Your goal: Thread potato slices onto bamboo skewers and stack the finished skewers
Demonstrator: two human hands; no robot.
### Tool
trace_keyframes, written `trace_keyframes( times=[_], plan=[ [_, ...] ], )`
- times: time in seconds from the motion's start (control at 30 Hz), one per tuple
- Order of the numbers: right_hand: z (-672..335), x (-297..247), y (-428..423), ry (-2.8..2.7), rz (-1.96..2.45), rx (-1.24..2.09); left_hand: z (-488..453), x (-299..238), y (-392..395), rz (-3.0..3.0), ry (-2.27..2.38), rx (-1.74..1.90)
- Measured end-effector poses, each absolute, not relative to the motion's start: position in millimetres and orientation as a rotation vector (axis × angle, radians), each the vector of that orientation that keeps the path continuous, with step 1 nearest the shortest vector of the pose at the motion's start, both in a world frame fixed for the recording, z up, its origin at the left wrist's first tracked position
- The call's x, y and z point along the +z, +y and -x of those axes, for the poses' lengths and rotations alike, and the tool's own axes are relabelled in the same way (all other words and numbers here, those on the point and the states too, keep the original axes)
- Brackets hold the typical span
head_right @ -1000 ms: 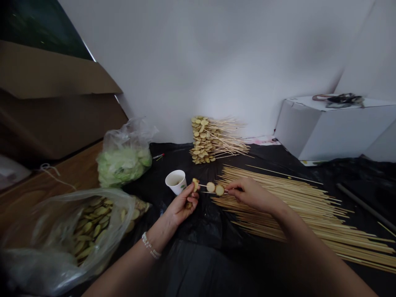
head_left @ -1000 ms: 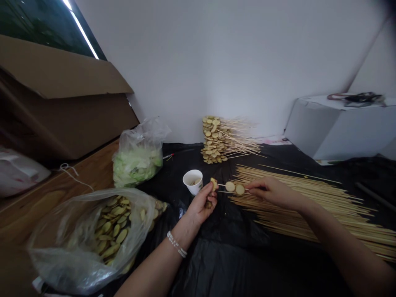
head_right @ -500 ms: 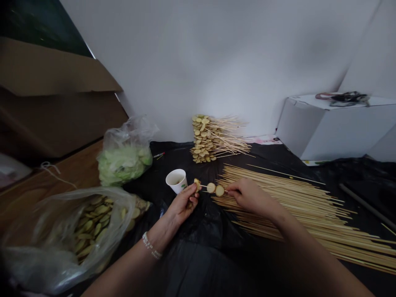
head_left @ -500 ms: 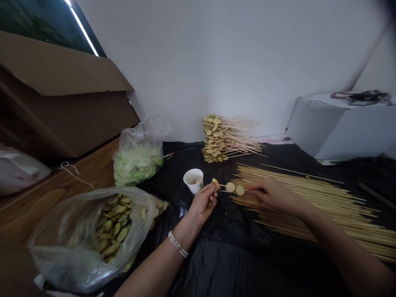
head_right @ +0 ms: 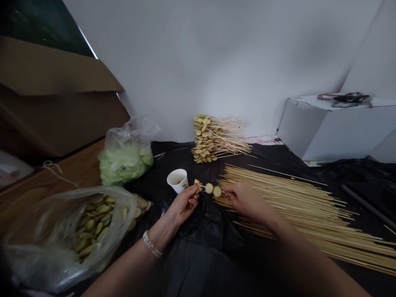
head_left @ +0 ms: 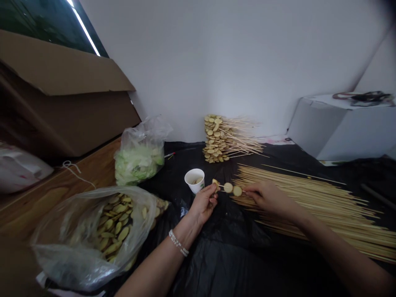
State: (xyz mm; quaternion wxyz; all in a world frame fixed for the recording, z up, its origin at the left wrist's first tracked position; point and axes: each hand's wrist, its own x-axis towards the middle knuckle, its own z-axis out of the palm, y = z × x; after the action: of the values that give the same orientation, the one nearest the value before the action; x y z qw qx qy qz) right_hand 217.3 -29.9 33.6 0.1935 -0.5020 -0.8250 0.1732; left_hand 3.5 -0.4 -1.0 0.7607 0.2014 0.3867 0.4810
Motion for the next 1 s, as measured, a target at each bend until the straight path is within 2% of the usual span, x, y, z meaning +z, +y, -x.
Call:
trace_keyframes(
  times=[1.0],
  plan=[
    [-205.7,17.1,-27.2,-2.227,1.382,0.569,-15.5,-6.7,-6.7,-0.76,0.895,1.058]
  ],
)
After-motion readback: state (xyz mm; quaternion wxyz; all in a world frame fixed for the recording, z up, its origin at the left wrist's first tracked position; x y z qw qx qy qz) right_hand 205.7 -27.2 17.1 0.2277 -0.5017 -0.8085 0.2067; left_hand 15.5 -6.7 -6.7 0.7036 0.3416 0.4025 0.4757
